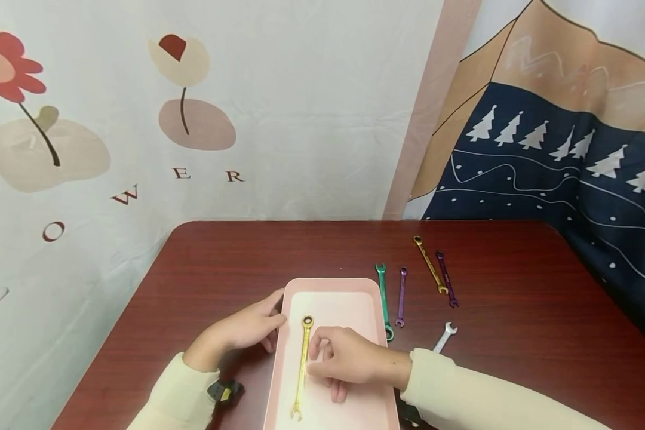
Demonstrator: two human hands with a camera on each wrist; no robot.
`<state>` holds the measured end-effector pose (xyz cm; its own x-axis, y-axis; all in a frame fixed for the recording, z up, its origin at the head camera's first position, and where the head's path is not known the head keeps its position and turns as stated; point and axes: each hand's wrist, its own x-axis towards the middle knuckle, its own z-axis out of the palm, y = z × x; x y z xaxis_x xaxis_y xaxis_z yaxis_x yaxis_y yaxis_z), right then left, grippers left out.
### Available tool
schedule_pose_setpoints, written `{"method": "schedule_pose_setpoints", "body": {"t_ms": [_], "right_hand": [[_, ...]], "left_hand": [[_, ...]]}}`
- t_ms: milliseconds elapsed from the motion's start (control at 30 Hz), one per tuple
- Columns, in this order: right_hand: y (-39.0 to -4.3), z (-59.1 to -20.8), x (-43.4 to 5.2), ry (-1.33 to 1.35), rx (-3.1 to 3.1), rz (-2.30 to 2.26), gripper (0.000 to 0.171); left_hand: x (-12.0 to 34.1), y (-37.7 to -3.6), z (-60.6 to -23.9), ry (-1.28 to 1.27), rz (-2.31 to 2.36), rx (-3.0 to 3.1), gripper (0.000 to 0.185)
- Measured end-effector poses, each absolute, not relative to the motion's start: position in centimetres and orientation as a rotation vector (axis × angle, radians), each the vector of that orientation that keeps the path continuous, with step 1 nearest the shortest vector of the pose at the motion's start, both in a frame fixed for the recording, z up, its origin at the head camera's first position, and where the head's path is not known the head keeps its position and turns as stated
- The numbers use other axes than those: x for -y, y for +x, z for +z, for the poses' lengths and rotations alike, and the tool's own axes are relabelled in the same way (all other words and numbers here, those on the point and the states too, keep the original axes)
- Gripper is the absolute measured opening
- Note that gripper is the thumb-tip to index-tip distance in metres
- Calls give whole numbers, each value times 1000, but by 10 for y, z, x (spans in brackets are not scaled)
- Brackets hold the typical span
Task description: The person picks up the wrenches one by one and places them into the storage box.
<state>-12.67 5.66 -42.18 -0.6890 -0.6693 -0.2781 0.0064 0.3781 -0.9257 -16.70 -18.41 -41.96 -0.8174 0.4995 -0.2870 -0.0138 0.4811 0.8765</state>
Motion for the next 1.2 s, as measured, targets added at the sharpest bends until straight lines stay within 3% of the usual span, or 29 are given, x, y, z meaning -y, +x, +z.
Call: {"method": "schedule_pose_setpoints", "body": {"t_ms": [600, 1200], "right_hand": [[-124, -398, -102, -659, -2036, -1532, 11], [-136, -396, -148, -571, -2237, -1503, 7]], "left_hand": [[183, -167, -418, 374, 1338, -2192, 71], [183, -168, -420, 376, 1343, -2185, 72]]}}
